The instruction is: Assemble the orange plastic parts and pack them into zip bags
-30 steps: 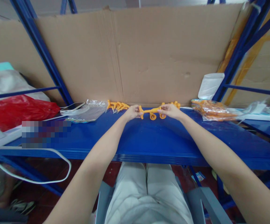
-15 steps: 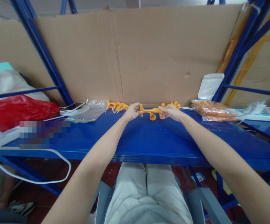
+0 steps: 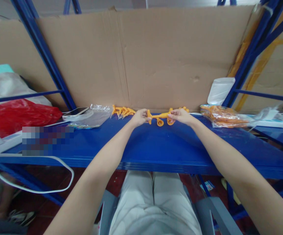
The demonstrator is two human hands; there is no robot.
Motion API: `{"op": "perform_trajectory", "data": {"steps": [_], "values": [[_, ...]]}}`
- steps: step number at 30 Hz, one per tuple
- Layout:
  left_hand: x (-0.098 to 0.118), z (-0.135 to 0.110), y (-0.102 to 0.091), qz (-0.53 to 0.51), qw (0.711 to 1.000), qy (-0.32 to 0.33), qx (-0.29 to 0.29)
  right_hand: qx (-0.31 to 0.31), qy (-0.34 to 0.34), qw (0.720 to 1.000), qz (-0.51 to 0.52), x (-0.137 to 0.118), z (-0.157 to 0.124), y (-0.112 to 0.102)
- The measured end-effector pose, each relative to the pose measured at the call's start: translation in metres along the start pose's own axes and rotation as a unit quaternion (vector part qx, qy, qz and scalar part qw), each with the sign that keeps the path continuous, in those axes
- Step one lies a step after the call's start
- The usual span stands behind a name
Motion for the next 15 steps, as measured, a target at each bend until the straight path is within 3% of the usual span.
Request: {"op": "perform_trajectory", "data": {"steps": [9, 15], "values": [[0.003, 0.002, -0.001, 0.020, 0.999, 0.043, 0.017, -0.005, 0.079, 0.996, 0.028, 0.000, -0.005, 0.007], [-0.006, 0.004, -0.001, 0.008, 1.000, -0.012, -0.006, -0.025, 0.100, 0.995, 0.018, 0.002, -0.006, 0.010]]}}
Point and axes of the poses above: each hand's wrist, its own z-axis towards the middle knuckle, its own y-axis out of the palm, x = y × z, the point moved 4 cm from there along z, towards the middle knuckle, and after that the axes turned 9 degrees about z, right-handed, at the moved point
